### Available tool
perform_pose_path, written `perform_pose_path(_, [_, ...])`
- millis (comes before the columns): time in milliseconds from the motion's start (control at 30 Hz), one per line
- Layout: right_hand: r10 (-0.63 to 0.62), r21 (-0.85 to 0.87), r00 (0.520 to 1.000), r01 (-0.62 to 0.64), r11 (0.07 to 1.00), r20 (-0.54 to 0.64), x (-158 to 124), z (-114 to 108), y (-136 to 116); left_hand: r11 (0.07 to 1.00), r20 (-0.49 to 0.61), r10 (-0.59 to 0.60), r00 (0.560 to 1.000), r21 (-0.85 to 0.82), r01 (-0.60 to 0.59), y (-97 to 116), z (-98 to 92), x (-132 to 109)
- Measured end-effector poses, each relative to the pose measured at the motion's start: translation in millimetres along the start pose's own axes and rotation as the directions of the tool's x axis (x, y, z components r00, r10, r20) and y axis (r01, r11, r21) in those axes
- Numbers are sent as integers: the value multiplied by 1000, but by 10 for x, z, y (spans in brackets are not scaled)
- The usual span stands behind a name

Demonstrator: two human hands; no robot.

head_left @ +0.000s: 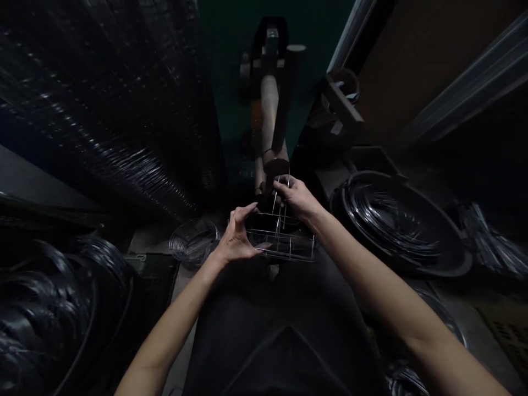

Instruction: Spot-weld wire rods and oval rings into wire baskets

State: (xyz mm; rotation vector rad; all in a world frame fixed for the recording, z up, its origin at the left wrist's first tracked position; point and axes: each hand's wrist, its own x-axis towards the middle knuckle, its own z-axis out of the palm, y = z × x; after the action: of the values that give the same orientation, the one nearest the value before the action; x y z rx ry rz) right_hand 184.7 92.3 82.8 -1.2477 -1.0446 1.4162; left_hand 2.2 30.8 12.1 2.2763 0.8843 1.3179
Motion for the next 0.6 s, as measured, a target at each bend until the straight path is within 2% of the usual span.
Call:
perform_pose_path(300, [-70,-36,997,71,997,40,205,27,23,997,-22,48,999,-66,-49,-130,-24,156])
perform_pose_path(600, [-86,-62,996,85,994,-3,376,-18,64,994,10,68,998,-92,-67,-247,-58,284])
